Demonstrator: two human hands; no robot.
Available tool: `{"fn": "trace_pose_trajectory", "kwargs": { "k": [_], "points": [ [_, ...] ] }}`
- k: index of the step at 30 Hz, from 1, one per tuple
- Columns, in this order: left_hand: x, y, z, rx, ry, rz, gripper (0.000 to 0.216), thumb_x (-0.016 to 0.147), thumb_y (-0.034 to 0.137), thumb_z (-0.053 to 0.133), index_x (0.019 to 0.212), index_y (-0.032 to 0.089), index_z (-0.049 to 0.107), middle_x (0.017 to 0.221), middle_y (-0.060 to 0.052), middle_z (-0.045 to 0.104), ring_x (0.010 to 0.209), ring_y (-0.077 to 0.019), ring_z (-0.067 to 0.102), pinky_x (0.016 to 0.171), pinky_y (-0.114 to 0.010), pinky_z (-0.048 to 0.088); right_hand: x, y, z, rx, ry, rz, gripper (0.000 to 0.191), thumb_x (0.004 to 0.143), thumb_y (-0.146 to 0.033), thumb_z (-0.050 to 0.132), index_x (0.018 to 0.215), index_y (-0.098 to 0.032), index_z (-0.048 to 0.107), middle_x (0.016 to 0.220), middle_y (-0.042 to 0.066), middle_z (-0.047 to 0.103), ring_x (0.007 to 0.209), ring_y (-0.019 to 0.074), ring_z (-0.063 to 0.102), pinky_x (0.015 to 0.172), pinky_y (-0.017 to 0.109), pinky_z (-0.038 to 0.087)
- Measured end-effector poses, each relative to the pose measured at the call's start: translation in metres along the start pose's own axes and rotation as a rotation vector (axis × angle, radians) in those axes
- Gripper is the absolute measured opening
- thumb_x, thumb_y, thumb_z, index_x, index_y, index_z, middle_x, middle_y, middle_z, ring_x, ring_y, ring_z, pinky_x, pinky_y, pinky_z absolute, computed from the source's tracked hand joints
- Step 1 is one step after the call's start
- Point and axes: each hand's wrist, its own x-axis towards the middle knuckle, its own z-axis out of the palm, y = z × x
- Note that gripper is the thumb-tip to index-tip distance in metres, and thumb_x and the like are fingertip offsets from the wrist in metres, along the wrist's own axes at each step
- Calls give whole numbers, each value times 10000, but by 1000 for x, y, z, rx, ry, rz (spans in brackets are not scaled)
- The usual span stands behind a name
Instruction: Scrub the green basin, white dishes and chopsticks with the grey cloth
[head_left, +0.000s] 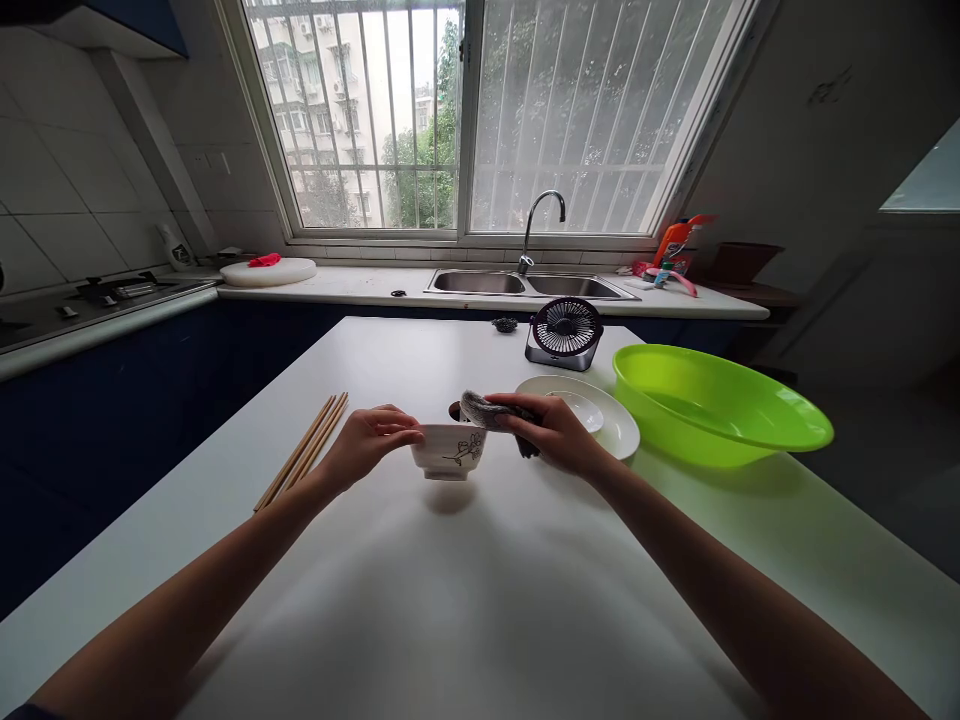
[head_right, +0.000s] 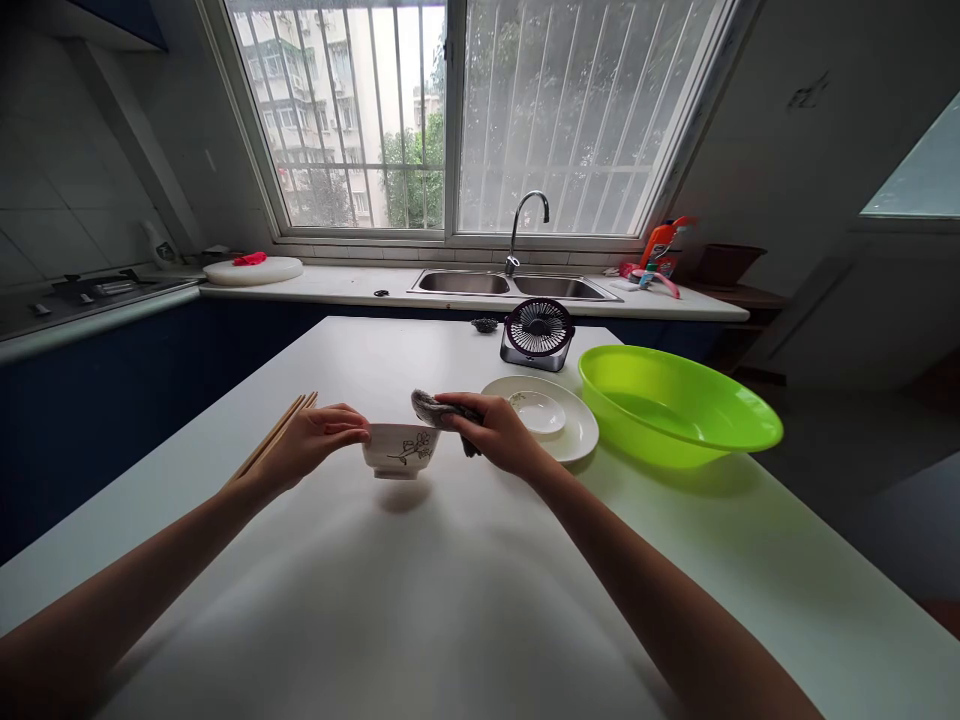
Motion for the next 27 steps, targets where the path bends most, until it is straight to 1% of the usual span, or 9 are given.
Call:
{"fn": "trace_pose_trajectory", "kwargs": {
  "k": [2, 5, 8, 10, 12, 13, 15, 20, 27],
  "points": [
    [0, 1, -1, -47, 1, -79, 348, 689, 508, 841, 801, 181, 799, 823, -65, 746, 757, -193, 704, 701, -303, 595, -2, -2, 4, -36, 31, -64, 417, 895, -412, 631, 1224, -168, 705, 828, 55, 732, 503, 110, 547, 469, 258, 457],
    [1, 1, -4, -119, -24, -196, 385, 660, 515, 862, 832, 177, 798, 831, -74, 768, 801, -209, 716, 817, -362, 609, -6, -7, 10, -83, 73, -193, 367, 945, -371, 583, 1239, -179, 690, 1032, 93, 744, 487, 86, 550, 487, 267, 500],
    [3, -2, -9, -165, -54, -279, 404, 644, 513, 874, 864, 182, 800, 897, -78, 777, 877, -221, 722, 900, -391, 601, -9, -10, 14, -163, 119, -320, 323, 982, -308, 547, 1261, -204, 673, 1208, 117, 710, 544, 94, 611, 597, 300, 576],
    [3, -4, -12, -159, -74, -318, 418, 639, 522, 874, 871, 182, 798, 912, -81, 777, 909, -228, 721, 915, -398, 598, -10, -10, 17, -232, 134, -406, 318, 989, -268, 542, 1280, -217, 660, 1257, 121, 695, 730, 155, 701, 740, 350, 610],
    [4, -5, -15, -146, -97, -352, 434, 642, 539, 865, 874, 180, 794, 914, -85, 774, 926, -234, 720, 926, -407, 592, -10, -7, 19, -287, 136, -499, 330, 989, -237, 543, 1303, -230, 644, 1270, 120, 692, 982, 221, 714, 879, 405, 599],
    [4, -6, -16, -140, -111, -372, 441, 646, 549, 858, 878, 180, 791, 916, -86, 773, 929, -235, 720, 932, -410, 587, -10, -5, 21, -303, 136, -546, 339, 985, -223, 548, 1313, -237, 637, 1265, 119, 695, 1064, 236, 697, 919, 420, 588],
    [4, -5, -16, -132, -125, -411, 450, 651, 569, 845, 873, 182, 786, 902, -80, 769, 912, -224, 719, 937, -411, 579, -9, 1, 25, -313, 140, -615, 359, 973, -192, 564, 1321, -249, 628, 1244, 120, 702, 1121, 238, 678, 943, 425, 582],
    [5, -5, -15, -140, -103, -489, 453, 628, 592, 840, 821, 188, 770, 803, -36, 749, 798, -173, 706, 934, -411, 559, -6, 15, 33, -283, 119, -646, 380, 941, -169, 609, 1310, -258, 631, 1252, 130, 684, 1150, 246, 659, 954, 437, 578],
    [4, -7, -14, -128, -64, -452, 455, 655, 596, 813, 858, 196, 737, 822, -37, 749, 791, -204, 726, 869, -412, 577, -7, 25, 44, -259, 157, -640, 419, 922, -212, 666, 1332, -281, 613, 1307, 134, 636, 1233, 262, 602, 1022, 468, 539]
  ]
}}
